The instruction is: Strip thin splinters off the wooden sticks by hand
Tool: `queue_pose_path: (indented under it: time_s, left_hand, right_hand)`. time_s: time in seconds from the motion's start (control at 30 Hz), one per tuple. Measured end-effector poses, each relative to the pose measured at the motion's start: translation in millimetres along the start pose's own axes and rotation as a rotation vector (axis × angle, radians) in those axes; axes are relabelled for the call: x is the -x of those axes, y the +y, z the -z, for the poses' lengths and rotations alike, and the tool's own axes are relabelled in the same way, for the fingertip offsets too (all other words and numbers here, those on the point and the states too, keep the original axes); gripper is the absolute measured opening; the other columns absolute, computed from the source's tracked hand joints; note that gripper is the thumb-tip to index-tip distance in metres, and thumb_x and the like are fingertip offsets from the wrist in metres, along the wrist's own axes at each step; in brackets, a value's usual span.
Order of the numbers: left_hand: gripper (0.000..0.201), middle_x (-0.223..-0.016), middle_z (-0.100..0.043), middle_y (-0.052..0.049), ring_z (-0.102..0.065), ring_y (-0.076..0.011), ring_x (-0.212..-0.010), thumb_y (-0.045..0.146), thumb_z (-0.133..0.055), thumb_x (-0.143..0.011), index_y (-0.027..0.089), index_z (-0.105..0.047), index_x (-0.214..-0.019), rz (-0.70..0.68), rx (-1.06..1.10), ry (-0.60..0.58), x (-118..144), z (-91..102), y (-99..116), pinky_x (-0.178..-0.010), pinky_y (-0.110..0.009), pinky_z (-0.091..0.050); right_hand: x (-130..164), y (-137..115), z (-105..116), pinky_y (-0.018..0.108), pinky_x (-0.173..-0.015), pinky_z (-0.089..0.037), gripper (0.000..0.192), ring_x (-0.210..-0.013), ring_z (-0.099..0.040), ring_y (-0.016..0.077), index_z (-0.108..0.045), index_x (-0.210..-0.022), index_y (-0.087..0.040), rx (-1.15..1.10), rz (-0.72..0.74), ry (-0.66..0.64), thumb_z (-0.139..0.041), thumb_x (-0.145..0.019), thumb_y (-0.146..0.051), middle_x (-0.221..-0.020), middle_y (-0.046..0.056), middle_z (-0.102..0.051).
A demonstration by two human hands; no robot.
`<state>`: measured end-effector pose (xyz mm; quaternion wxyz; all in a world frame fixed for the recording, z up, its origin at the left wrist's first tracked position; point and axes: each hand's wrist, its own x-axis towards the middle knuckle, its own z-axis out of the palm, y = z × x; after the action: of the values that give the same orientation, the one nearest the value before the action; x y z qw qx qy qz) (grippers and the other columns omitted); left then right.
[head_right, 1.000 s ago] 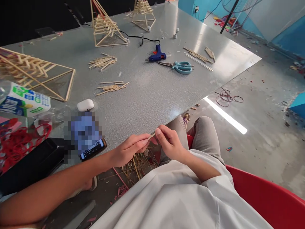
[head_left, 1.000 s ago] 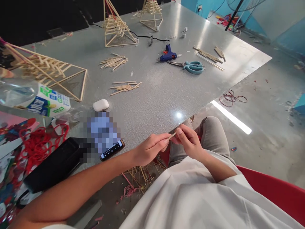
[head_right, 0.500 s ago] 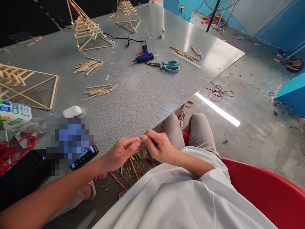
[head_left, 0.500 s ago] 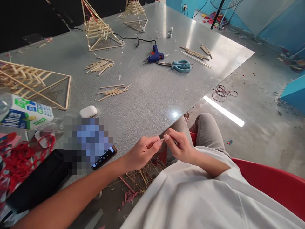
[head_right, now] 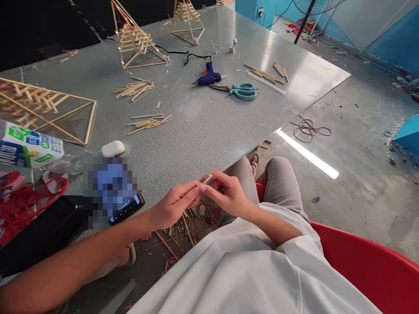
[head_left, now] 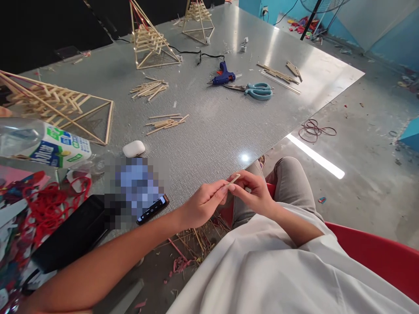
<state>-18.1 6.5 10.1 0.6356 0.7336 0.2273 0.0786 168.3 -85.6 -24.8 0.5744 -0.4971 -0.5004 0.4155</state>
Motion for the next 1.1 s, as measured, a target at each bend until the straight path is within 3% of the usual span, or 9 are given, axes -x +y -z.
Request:
queue_pose_path:
  time_s: [0.13,0.23,0.33,0.43,0.53,0.67,0.83,1.0,1.1]
  left_hand:
    - [0.047,-0.068,-0.041,0.005,-0.036,-0.0122,-0.061,0.051,-0.041,-0.114,0.016,-0.061,-0.090,0.004,-0.006,-0.035,-1,2.1,3,-0.060,-0.027,-0.030]
    - [0.051,-0.064,-0.037,0.006,-0.033,-0.0109,-0.057,0.052,-0.043,-0.113,0.014,-0.064,-0.087,-0.013,0.088,-0.110,-1,6.1,6,-0.058,-0.027,-0.027]
    - [0.053,-0.061,-0.033,0.008,-0.029,-0.0099,-0.055,0.056,-0.047,-0.111,0.013,-0.067,-0.086,-0.016,0.142,-0.137,-1,8.1,7,-0.055,-0.026,-0.023]
    - [0.051,-0.060,-0.029,0.009,-0.023,-0.0092,-0.052,0.059,-0.053,-0.108,0.012,-0.072,-0.100,0.021,0.120,-0.127,-1,7.1,8,-0.051,-0.025,-0.018]
    - [0.049,-0.060,-0.028,0.010,-0.021,-0.0084,-0.052,0.058,-0.057,-0.106,0.011,-0.072,-0.102,0.046,0.097,-0.099,0,5.8,8,-0.050,-0.024,-0.015]
    - [0.044,-0.060,-0.028,0.010,-0.020,-0.0076,-0.051,0.053,-0.056,-0.107,0.012,-0.071,-0.101,0.053,0.092,-0.080,0,4.7,8,-0.047,-0.023,-0.014]
    - [0.039,-0.058,-0.030,0.010,-0.024,-0.0077,-0.049,0.048,-0.055,-0.108,0.013,-0.069,-0.100,0.013,0.071,-0.069,-2,2.2,8,-0.047,-0.022,-0.017]
    - [0.045,-0.059,-0.034,0.008,-0.029,-0.0088,-0.054,0.047,-0.052,-0.107,0.020,-0.045,-0.072,-0.084,0.015,-0.085,-3,-0.2,10,-0.053,-0.024,-0.024]
    - [0.055,-0.057,-0.026,0.008,-0.024,-0.0093,-0.054,0.050,-0.054,-0.107,0.022,-0.033,-0.065,-0.103,-0.074,-0.093,-3,-1.8,8,-0.054,-0.027,-0.020]
  right_hand:
    - [-7,2,14,0.025,-0.052,-0.039,0.033,-0.053,-0.047,0.0094,-0.076,-0.085,-0.017,0.041,0.124,-0.070,-0.073,-0.105,-0.044,-0.066,0.000,-0.068]
    - [-12,-2,31,0.023,-0.052,-0.040,0.023,-0.051,-0.050,0.0085,-0.079,-0.089,-0.017,0.153,0.375,-0.213,-0.076,-0.104,-0.034,-0.064,0.000,-0.070]
    - [-15,-10,48,0.022,-0.053,-0.043,0.013,-0.052,-0.054,0.0080,-0.080,-0.100,-0.017,0.245,0.534,-0.214,-0.072,-0.106,-0.026,-0.069,0.002,-0.074]
    - [-13,-19,62,0.020,-0.050,-0.040,0.019,-0.049,-0.048,0.0062,-0.081,-0.114,-0.018,0.359,0.475,-0.251,-0.063,-0.111,-0.023,-0.072,0.001,-0.075]
    - [-9,-27,69,0.020,-0.047,-0.034,0.019,-0.047,-0.040,0.0055,-0.081,-0.111,-0.017,0.435,0.368,-0.351,-0.063,-0.111,-0.024,-0.062,-0.004,-0.065]
    - [-3,-31,63,0.020,-0.046,-0.033,0.014,-0.046,-0.038,0.0054,-0.078,-0.115,-0.017,0.416,0.321,-0.251,-0.075,-0.104,-0.026,-0.056,-0.009,-0.055]
    - [-6,-36,53,0.020,-0.051,-0.040,0.009,-0.051,-0.051,0.0065,-0.079,-0.110,-0.019,0.405,0.487,-0.188,-0.071,-0.107,-0.022,-0.065,-0.003,-0.068]
    - [-51,-45,43,0.019,-0.053,-0.043,0.026,-0.050,-0.054,0.0067,-0.079,-0.114,-0.018,0.355,0.424,-0.296,-0.054,-0.115,-0.026,-0.061,-0.005,-0.062]
    - [-96,-42,10,0.024,-0.067,-0.051,0.032,-0.068,-0.062,0.0114,-0.078,-0.121,-0.016,0.436,0.541,-0.505,-0.050,-0.116,-0.030,-0.080,0.003,-0.071]
